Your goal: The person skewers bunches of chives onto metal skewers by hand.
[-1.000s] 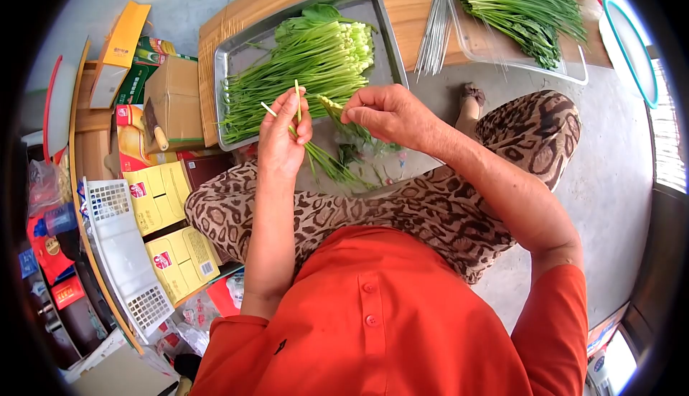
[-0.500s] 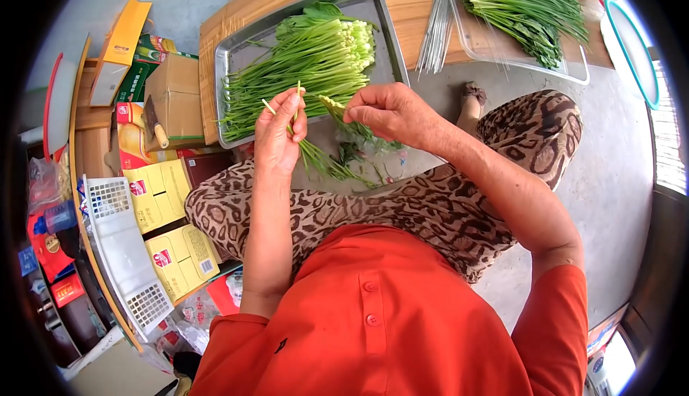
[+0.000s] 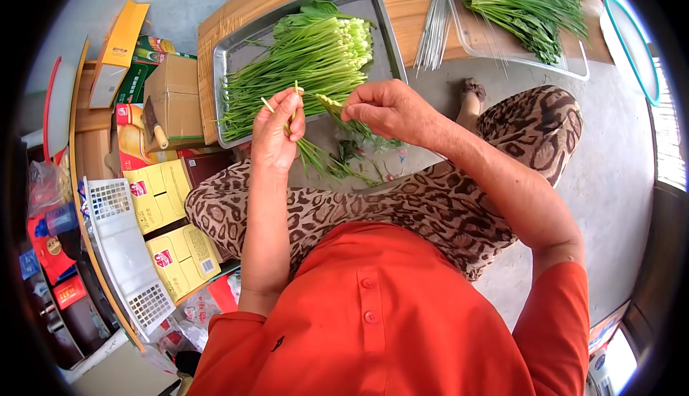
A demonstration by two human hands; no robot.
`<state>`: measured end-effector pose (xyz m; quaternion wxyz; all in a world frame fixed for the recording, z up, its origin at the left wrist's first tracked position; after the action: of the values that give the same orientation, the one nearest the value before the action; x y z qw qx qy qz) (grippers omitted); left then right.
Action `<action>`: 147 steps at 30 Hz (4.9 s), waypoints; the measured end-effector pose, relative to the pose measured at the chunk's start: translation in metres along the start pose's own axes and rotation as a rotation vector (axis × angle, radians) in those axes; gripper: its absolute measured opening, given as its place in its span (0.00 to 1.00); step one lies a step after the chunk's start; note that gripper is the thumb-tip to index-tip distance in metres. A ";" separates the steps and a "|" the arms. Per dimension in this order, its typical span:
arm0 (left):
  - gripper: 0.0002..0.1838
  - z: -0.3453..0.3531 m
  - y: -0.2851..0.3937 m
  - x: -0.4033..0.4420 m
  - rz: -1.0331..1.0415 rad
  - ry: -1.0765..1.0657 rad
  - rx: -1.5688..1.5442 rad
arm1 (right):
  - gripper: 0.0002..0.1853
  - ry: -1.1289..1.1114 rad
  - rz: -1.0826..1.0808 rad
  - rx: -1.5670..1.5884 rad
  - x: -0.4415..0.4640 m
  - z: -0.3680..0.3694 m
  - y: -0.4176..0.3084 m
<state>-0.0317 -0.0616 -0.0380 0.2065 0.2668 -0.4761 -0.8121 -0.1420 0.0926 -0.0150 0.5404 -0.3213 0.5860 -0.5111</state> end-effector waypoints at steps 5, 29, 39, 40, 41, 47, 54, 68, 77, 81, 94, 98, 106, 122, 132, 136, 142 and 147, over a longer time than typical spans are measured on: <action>0.09 0.002 -0.001 -0.001 -0.015 -0.009 -0.002 | 0.10 -0.003 0.001 0.000 0.000 0.000 -0.001; 0.08 0.080 -0.002 -0.030 0.482 -0.138 1.467 | 0.09 0.151 -0.020 0.054 0.008 -0.008 0.005; 0.08 0.039 -0.008 -0.014 0.092 -0.080 0.195 | 0.12 0.187 -0.019 0.078 0.004 -0.017 -0.001; 0.08 0.031 -0.006 -0.010 0.093 -0.047 0.167 | 0.12 0.186 -0.022 0.076 0.002 -0.016 -0.003; 0.09 0.024 -0.003 -0.007 0.085 -0.040 0.114 | 0.13 0.168 -0.033 0.064 0.001 -0.014 -0.005; 0.09 -0.002 -0.001 0.002 0.055 0.023 -0.116 | 0.12 0.037 -0.032 0.056 0.000 0.001 -0.005; 0.09 0.005 -0.010 0.004 0.011 -0.018 -0.140 | 0.10 0.025 -0.039 0.030 0.001 0.003 0.000; 0.09 0.010 -0.008 0.003 0.026 -0.030 -0.146 | 0.11 0.031 -0.034 -0.004 0.002 0.000 0.001; 0.09 0.008 -0.004 0.005 0.087 -0.053 -0.118 | 0.11 0.037 -0.024 -0.023 0.002 0.000 0.000; 0.09 0.008 -0.002 0.004 0.085 -0.056 -0.112 | 0.11 0.033 -0.012 -0.018 0.002 0.000 0.001; 0.09 0.007 -0.005 0.003 0.008 -0.124 -0.023 | 0.11 0.007 -0.030 -0.001 0.002 0.002 0.000; 0.09 0.015 -0.008 0.001 0.020 -0.128 0.031 | 0.11 0.011 -0.034 0.004 0.002 0.000 -0.001; 0.13 0.035 -0.004 0.005 0.116 -0.374 0.174 | 0.13 -0.025 -0.002 0.092 -0.001 -0.001 -0.004; 0.07 0.032 -0.024 -0.005 -0.092 -0.417 0.261 | 0.10 -0.071 0.126 0.026 -0.004 0.002 0.005; 0.09 -0.018 -0.026 0.016 0.004 -0.254 0.454 | 0.10 -0.051 0.206 0.026 -0.006 -0.007 0.016; 0.06 -0.019 -0.001 0.040 0.502 -0.024 1.076 | 0.09 -0.049 0.206 0.015 -0.010 -0.008 0.022; 0.16 0.036 -0.006 0.053 0.878 -0.148 1.600 | 0.09 -0.042 0.219 0.022 -0.014 -0.017 0.034; 0.15 0.036 -0.014 0.065 0.832 -0.182 1.690 | 0.09 -0.063 0.223 0.014 -0.015 -0.017 0.030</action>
<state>-0.1057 -0.0694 -0.0506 0.1800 0.0722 -0.9780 -0.0770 -0.1501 0.1187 -0.0410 0.6142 -0.2660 0.5975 -0.4416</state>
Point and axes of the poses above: each hand's wrist, its own x-axis towards the middle knuckle, its own z-axis out of the palm, y = z × x, the point moved 7 cm from there along x, towards the middle knuckle, and after that the axes turned 5 degrees about z, right-handed, at the moved point
